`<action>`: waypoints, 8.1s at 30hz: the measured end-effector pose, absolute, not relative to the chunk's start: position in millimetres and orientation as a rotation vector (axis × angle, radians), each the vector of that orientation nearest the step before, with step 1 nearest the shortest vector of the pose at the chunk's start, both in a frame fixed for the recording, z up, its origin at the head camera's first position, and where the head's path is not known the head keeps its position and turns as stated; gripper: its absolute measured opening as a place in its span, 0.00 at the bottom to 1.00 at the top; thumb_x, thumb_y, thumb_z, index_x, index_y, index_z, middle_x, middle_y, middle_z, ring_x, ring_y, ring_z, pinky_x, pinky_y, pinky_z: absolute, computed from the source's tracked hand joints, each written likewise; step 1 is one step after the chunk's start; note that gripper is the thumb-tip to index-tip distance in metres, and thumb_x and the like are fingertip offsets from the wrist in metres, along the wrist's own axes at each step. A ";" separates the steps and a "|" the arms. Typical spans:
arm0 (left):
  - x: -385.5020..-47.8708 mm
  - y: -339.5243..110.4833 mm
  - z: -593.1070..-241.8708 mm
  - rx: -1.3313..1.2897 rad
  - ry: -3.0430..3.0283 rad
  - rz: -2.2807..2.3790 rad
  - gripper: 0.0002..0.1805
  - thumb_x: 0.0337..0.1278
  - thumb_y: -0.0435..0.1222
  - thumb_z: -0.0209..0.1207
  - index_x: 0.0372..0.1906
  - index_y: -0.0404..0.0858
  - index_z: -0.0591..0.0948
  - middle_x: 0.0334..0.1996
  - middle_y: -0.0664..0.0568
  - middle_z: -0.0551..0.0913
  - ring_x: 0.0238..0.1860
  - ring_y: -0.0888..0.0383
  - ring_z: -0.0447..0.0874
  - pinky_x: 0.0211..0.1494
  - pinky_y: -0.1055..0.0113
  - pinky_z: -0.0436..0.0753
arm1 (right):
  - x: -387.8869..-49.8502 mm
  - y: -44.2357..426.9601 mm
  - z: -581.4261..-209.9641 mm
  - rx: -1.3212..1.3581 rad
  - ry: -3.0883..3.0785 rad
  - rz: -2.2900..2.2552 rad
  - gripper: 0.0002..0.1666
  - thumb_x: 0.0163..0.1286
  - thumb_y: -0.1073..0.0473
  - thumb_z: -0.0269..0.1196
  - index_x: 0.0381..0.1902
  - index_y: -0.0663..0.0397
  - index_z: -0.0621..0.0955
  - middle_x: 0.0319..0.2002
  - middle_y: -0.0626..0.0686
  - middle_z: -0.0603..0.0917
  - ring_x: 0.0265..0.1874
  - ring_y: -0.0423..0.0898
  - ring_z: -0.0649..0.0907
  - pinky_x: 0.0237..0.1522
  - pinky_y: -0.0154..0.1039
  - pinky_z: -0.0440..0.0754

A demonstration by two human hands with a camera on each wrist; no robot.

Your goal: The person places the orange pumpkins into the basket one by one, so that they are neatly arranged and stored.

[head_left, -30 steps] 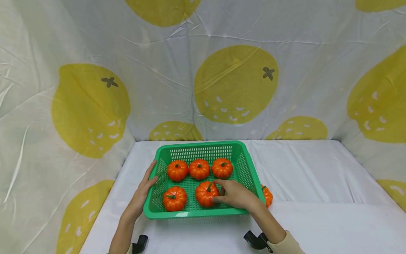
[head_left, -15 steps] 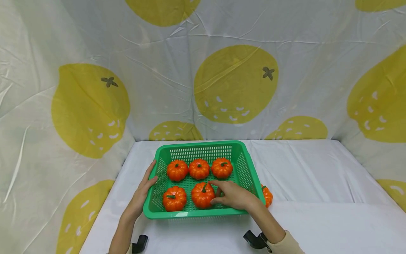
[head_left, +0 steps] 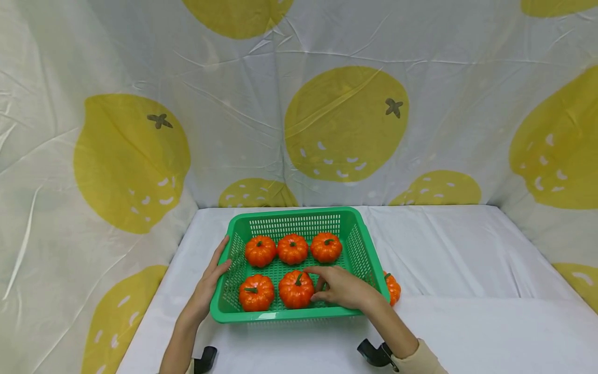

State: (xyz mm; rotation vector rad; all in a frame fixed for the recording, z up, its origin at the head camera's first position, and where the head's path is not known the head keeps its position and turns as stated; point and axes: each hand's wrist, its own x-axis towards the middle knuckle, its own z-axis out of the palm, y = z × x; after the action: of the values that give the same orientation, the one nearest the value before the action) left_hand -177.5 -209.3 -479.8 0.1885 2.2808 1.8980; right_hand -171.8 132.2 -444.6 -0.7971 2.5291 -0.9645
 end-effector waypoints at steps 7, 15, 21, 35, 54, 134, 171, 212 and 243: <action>-177.7 -209.7 -480.5 0.188 2.279 1.905 0.32 0.83 0.49 0.38 0.84 0.66 0.46 0.86 0.54 0.37 0.84 0.39 0.36 0.79 0.26 0.44 | -170.6 133.2 -443.7 -0.762 2.551 -0.956 0.38 0.69 0.55 0.71 0.72 0.61 0.74 0.34 0.47 0.88 0.30 0.39 0.82 0.35 0.34 0.79; -178.3 -209.7 -481.2 0.208 2.271 1.921 0.32 0.83 0.49 0.38 0.84 0.65 0.46 0.86 0.55 0.37 0.84 0.40 0.36 0.79 0.27 0.43 | -165.5 164.8 -427.0 -0.805 2.654 -1.056 0.34 0.73 0.49 0.68 0.70 0.60 0.76 0.39 0.47 0.89 0.32 0.38 0.82 0.34 0.33 0.79; -177.4 -209.5 -481.6 0.209 2.265 1.920 0.32 0.83 0.48 0.38 0.84 0.64 0.46 0.86 0.54 0.37 0.84 0.40 0.36 0.79 0.27 0.43 | -154.7 216.5 -414.6 -0.693 2.841 -1.242 0.34 0.75 0.52 0.65 0.75 0.49 0.70 0.56 0.51 0.86 0.42 0.35 0.84 0.44 0.34 0.84; -178.2 -209.8 -477.9 0.182 2.289 1.885 0.32 0.83 0.50 0.39 0.83 0.67 0.46 0.86 0.55 0.37 0.84 0.40 0.37 0.79 0.28 0.46 | -130.3 299.7 -465.4 -0.433 2.843 -1.251 0.34 0.77 0.50 0.63 0.77 0.46 0.68 0.67 0.56 0.79 0.62 0.49 0.80 0.58 0.32 0.79; -179.5 -216.2 -468.7 0.262 2.392 1.740 0.33 0.84 0.47 0.40 0.85 0.60 0.45 0.86 0.52 0.39 0.85 0.41 0.34 0.79 0.28 0.41 | -128.6 311.5 -494.7 -0.467 2.677 -1.250 0.42 0.69 0.47 0.70 0.78 0.42 0.68 0.69 0.45 0.78 0.61 0.26 0.76 0.63 0.34 0.78; -173.3 -209.8 -469.5 0.158 2.343 1.816 0.32 0.84 0.51 0.39 0.83 0.67 0.46 0.86 0.58 0.39 0.85 0.44 0.31 0.80 0.29 0.40 | -143.2 332.8 -500.5 -0.473 2.944 -1.326 0.34 0.65 0.57 0.74 0.69 0.49 0.79 0.58 0.54 0.84 0.50 0.24 0.78 0.50 0.30 0.82; -174.6 -210.2 -470.9 0.160 2.351 1.828 0.32 0.84 0.51 0.40 0.83 0.66 0.47 0.86 0.57 0.39 0.85 0.44 0.33 0.80 0.29 0.40 | -143.9 283.7 -437.5 -0.316 2.892 -1.674 0.33 0.68 0.60 0.72 0.70 0.50 0.78 0.36 0.47 0.79 0.35 0.40 0.77 0.37 0.28 0.80; -174.9 -210.0 -472.5 0.175 2.339 1.846 0.32 0.84 0.50 0.40 0.84 0.65 0.45 0.86 0.56 0.38 0.85 0.44 0.32 0.81 0.30 0.38 | -168.3 199.2 -417.8 -0.533 2.517 -1.285 0.40 0.62 0.59 0.76 0.68 0.67 0.76 0.10 0.46 0.74 0.08 0.44 0.78 0.15 0.39 0.79; -176.3 -210.7 -474.0 0.187 2.339 1.849 0.32 0.84 0.50 0.40 0.84 0.65 0.46 0.86 0.56 0.39 0.85 0.45 0.31 0.81 0.30 0.37 | -159.6 166.6 -423.5 -0.554 2.600 -1.024 0.39 0.67 0.66 0.70 0.71 0.77 0.70 0.22 0.51 0.86 0.13 0.40 0.83 0.21 0.32 0.78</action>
State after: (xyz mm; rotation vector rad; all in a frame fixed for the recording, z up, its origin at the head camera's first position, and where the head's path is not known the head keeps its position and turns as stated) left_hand -176.3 -210.7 -474.0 0.1865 2.3393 1.8488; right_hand -159.6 166.6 -423.5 -0.5541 2.6001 -1.0237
